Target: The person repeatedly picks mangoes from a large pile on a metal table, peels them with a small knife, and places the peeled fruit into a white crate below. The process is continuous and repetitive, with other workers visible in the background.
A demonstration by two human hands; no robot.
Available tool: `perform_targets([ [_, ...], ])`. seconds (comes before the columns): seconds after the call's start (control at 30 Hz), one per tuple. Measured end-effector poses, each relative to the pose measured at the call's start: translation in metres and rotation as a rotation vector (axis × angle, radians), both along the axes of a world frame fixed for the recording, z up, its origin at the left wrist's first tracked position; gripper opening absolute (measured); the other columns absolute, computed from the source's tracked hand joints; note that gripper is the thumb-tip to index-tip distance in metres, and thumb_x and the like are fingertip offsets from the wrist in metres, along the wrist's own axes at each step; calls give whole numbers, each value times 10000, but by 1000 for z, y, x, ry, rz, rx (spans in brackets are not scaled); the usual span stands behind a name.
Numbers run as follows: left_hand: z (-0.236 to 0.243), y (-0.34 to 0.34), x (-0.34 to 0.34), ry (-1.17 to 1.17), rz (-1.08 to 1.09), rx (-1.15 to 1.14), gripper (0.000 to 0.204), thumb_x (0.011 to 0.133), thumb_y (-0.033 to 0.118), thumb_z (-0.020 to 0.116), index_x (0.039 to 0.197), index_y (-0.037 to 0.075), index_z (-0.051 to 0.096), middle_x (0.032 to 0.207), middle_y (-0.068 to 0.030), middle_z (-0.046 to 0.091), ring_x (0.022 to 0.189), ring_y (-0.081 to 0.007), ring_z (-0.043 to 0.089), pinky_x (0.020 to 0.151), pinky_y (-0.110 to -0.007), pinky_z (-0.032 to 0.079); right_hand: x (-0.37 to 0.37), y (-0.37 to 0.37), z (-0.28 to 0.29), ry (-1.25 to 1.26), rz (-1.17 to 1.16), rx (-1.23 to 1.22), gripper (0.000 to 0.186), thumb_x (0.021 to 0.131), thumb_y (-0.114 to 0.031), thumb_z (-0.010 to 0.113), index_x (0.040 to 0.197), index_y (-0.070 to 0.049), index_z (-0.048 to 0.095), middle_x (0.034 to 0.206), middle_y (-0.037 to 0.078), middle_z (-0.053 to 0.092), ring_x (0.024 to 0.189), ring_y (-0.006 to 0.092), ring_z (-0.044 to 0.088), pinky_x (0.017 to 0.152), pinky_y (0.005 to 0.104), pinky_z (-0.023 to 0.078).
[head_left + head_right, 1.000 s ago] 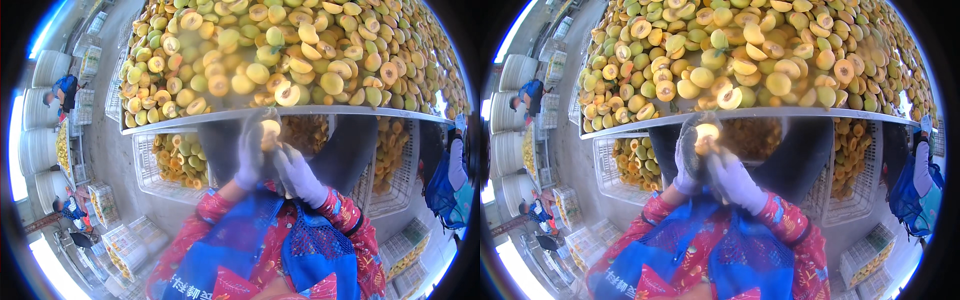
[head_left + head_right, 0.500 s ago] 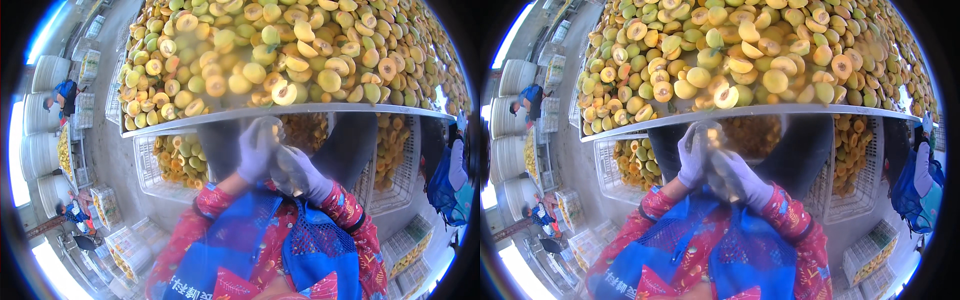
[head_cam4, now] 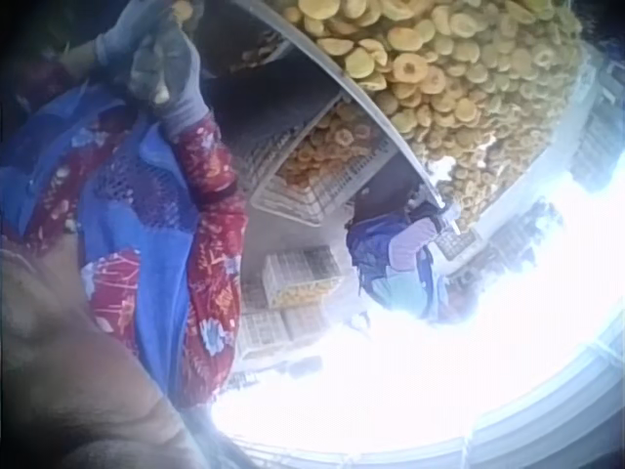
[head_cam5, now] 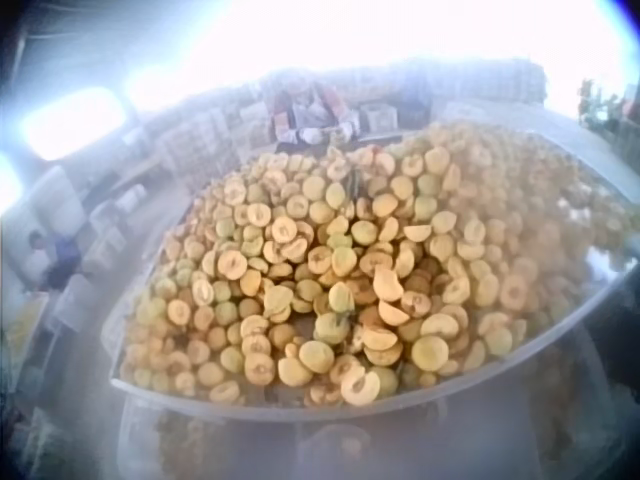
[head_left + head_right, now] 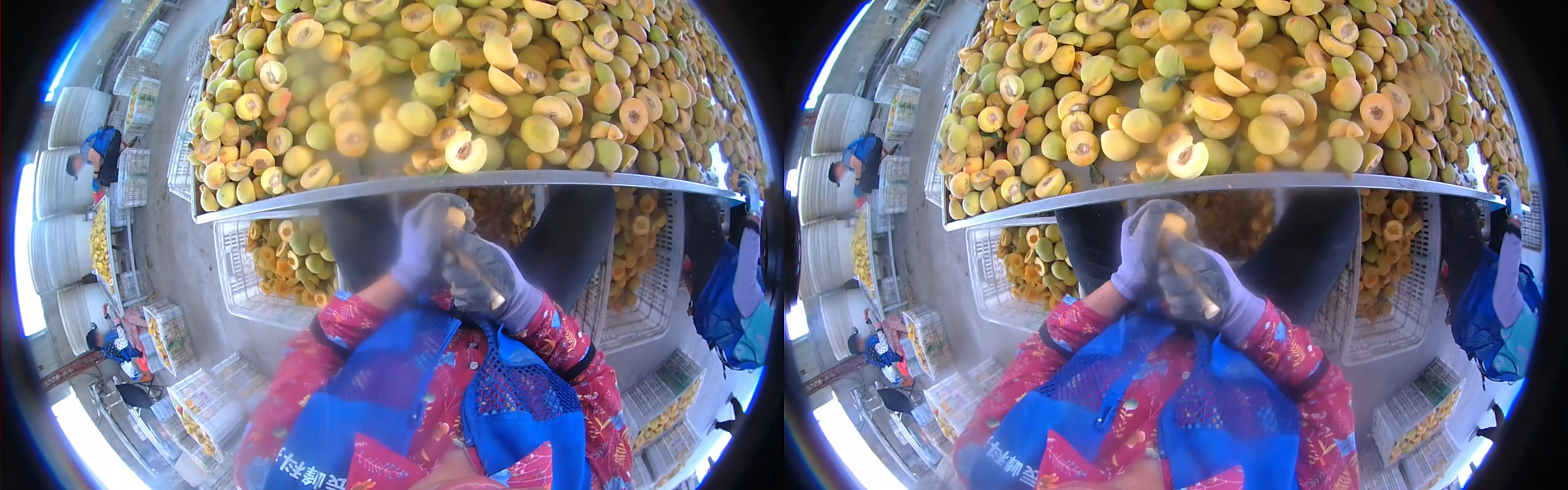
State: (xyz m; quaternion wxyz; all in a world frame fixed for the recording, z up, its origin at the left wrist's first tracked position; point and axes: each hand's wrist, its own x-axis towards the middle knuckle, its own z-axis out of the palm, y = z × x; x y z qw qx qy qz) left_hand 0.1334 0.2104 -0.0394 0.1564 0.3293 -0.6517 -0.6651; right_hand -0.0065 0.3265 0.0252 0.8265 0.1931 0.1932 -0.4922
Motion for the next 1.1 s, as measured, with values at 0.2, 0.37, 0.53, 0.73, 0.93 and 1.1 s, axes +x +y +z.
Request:
perform_targets([
  [0.2, -2, 13, -6, 120, 166, -1140, 495, 844, 240, 734, 1262, 25, 578, 1137, -124, 672, 1032, -310, 648, 876, -440, 516, -4, 1, -14, -347, -103, 36, 331, 1062, -376, 489, 1081, -65, 603, 676, 21, 551, 435, 128, 491, 407, 272, 435],
  [0.37, 9, -14, -3, 44, -182, -494, 943, 709, 441, 855, 1394, -68, 455, 1207, -202, 603, 1088, -442, 585, 922, -514, 480, -2, 5, -25, -419, -81, -72, 351, 1064, -391, 474, 1120, -64, 588, 640, 19, 523, 401, 122, 470, 354, 266, 395],
  [0.53, 17, -21, -5, -20, -91, 181, 831, 725, 403, 838, 1334, -52, 502, 1146, -194, 623, 1034, -390, 612, 865, -448, 507, 2, 3, -27, -447, -60, -151, 375, 1066, -428, 452, 1100, -73, 567, 633, 9, 518, 356, 111, 440, 317, 251, 346],
  [0.73, -4, -7, -4, 126, -41, -848, 721, 734, 415, 832, 1233, -29, 561, 947, -130, 673, 815, -288, 675, 712, -324, 534, 6, 3, -20, -505, -98, -160, 393, 1069, -457, 429, 1041, -73, 512, 567, -20, 469, 322, 94, 416, 303, 246, 314],
  [0.93, 36, 5, -7, -149, 336, -540, 319, 932, 278, 658, 1071, -5, 606, 923, -114, 688, 843, -235, 688, 762, -354, 545, 9, -3, -6, -444, -189, -580, 395, 1101, -401, 376, 1149, -27, 494, 616, -4, 488, 364, 75, 405, 380, 299, 373],
  [1.1, 45, -37, 103, 40, 759, -35, 289, 1035, 241, 580, 1124, -25, 651, 971, -152, 725, 880, -231, 708, 761, -329, 575, -14, 6, -7, -161, -212, -238, 404, 1109, -346, 370, 1360, -35, 426, 680, 56, 506, 383, 76, 402, 333, 253, 351],
])
